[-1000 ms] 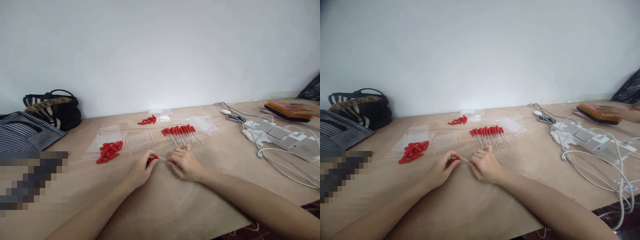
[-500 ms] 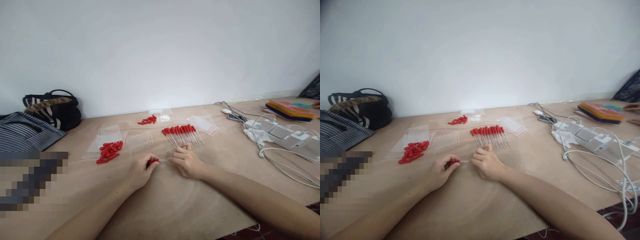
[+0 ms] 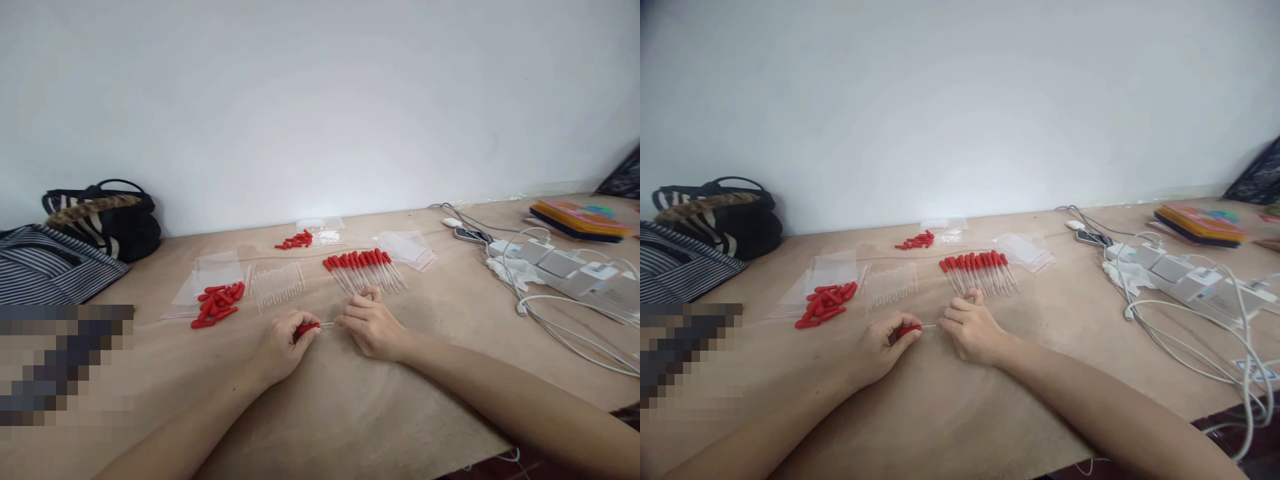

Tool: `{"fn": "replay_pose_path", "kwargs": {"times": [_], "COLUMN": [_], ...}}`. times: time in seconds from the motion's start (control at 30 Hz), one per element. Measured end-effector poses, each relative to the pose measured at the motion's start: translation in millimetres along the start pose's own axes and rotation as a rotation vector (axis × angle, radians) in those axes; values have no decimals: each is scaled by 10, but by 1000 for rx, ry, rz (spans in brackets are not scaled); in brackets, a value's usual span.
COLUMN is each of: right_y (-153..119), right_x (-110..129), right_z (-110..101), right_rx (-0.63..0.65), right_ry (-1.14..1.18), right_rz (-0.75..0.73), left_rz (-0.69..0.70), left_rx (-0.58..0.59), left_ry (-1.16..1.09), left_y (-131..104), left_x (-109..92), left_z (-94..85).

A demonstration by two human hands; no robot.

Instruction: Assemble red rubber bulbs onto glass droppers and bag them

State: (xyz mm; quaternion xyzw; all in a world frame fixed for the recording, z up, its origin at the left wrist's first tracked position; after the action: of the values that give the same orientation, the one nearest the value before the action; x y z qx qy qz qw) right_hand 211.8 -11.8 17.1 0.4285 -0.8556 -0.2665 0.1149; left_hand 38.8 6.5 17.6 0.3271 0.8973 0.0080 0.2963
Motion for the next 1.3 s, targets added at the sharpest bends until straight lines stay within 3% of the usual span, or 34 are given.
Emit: {"fn": "replay_pose_path", "kwargs": {"times": [0.37, 0.7, 1.03, 1.3], "right_y": [47, 75, 78, 76], "right_x": [29, -31, -13, -63], "right_z": [45, 46, 11, -4], "right_rx": [-5, 29, 112, 123], "right_ry": [43, 113, 172, 149], "right_rz": [-22, 43, 163, 110], "left_rz": [48, -16, 51, -62], "left_rx": [4, 10, -142, -36], "left_ry": [-11, -67, -6, -182], "left_y": [11, 9, -15, 1], "left_x": [-19, 24, 54, 111], "left_z": [9, 10, -13, 14]}}
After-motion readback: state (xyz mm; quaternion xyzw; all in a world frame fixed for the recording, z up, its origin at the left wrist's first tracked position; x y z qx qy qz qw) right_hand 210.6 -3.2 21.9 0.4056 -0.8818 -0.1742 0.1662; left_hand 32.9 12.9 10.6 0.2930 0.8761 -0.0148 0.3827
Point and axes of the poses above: each hand's wrist, its own y-axis towards the middle knuckle, its own z-axis out of the palm, x = y × z, the point moved 3 cm from there along y, towards the middle knuckle, and after that the axes turned 9 degrees about x, right-handed, at the moved point
